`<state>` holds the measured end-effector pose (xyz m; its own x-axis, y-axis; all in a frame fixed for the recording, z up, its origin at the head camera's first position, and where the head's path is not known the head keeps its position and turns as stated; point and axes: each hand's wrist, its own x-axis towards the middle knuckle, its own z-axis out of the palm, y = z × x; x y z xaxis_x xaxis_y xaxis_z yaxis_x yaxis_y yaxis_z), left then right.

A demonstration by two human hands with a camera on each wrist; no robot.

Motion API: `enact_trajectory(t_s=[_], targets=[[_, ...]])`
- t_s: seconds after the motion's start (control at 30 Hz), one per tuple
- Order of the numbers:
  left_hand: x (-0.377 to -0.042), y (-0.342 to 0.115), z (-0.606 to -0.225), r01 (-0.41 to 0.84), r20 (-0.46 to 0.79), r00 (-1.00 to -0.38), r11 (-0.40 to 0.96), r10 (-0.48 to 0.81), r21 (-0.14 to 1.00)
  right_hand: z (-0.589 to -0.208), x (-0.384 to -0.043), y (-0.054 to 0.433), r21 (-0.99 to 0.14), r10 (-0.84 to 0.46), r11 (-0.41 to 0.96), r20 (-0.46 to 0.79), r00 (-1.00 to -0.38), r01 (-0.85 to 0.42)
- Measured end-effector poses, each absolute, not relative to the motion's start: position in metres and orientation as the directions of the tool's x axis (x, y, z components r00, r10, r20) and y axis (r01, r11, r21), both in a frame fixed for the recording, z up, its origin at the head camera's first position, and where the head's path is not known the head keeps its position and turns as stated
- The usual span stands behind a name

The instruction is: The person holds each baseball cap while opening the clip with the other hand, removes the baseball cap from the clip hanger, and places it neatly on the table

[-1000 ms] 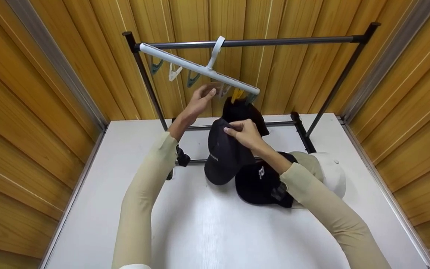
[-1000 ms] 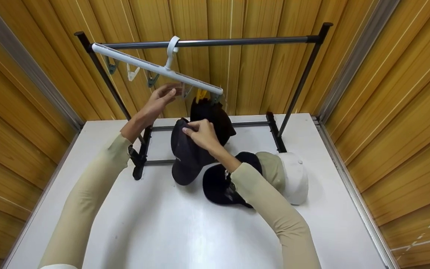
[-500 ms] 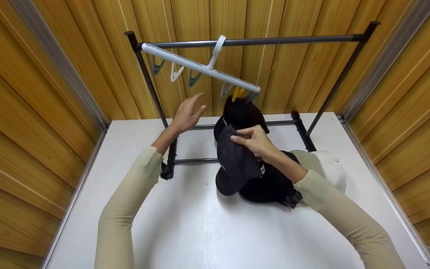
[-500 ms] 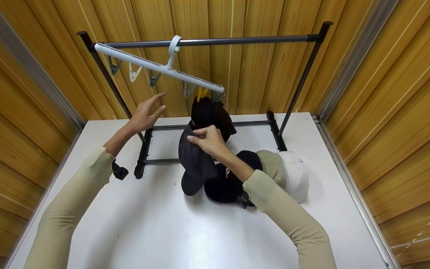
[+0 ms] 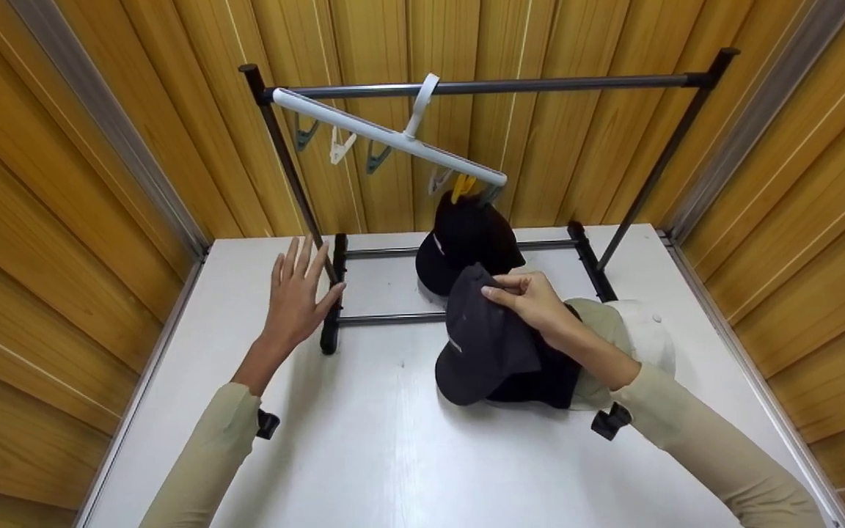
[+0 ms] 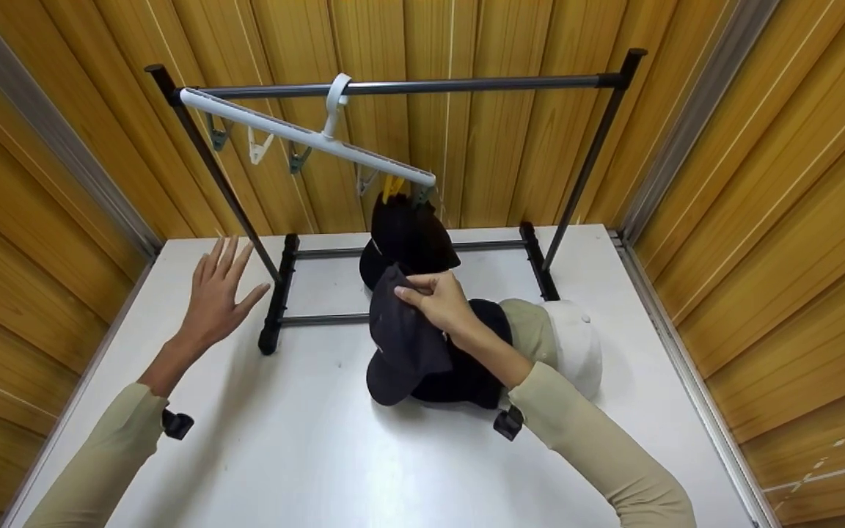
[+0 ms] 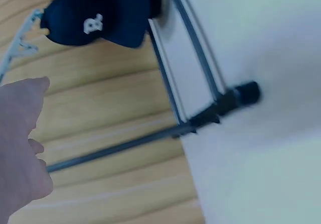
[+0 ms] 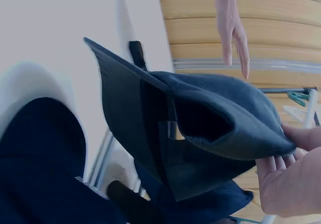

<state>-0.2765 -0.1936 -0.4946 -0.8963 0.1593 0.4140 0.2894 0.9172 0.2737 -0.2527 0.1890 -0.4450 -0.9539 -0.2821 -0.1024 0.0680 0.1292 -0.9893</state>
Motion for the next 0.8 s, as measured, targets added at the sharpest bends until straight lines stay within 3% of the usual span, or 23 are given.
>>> enact_trajectory(t_s=[0.3, 0.57, 0.8], targets=[[-0.256, -0.238, -0.513, 0.252, 0.319, -0.933, 0.936, 0.167, 0.246, -0.476, -0.251, 0.192, -0.989, -0.279, 0.094, -0.138, -0.95, 0.116], [-0.252, -0.245, -0.509, 0.245, 0.301, -0.939, 0.934, 0.163, 0.259, -0.49, -0.246, 0.193, -0.938, -0.228, 0.345, -0.06, -0.972, -0.023], [-0.255, -0.235, -0.509, 0.271, 0.319, -0.93, 0.927, 0.182, 0.26, -0.495, -0.244, 0.205, -0.901, -0.231, 0.433, -0.122, -0.965, 0.011]])
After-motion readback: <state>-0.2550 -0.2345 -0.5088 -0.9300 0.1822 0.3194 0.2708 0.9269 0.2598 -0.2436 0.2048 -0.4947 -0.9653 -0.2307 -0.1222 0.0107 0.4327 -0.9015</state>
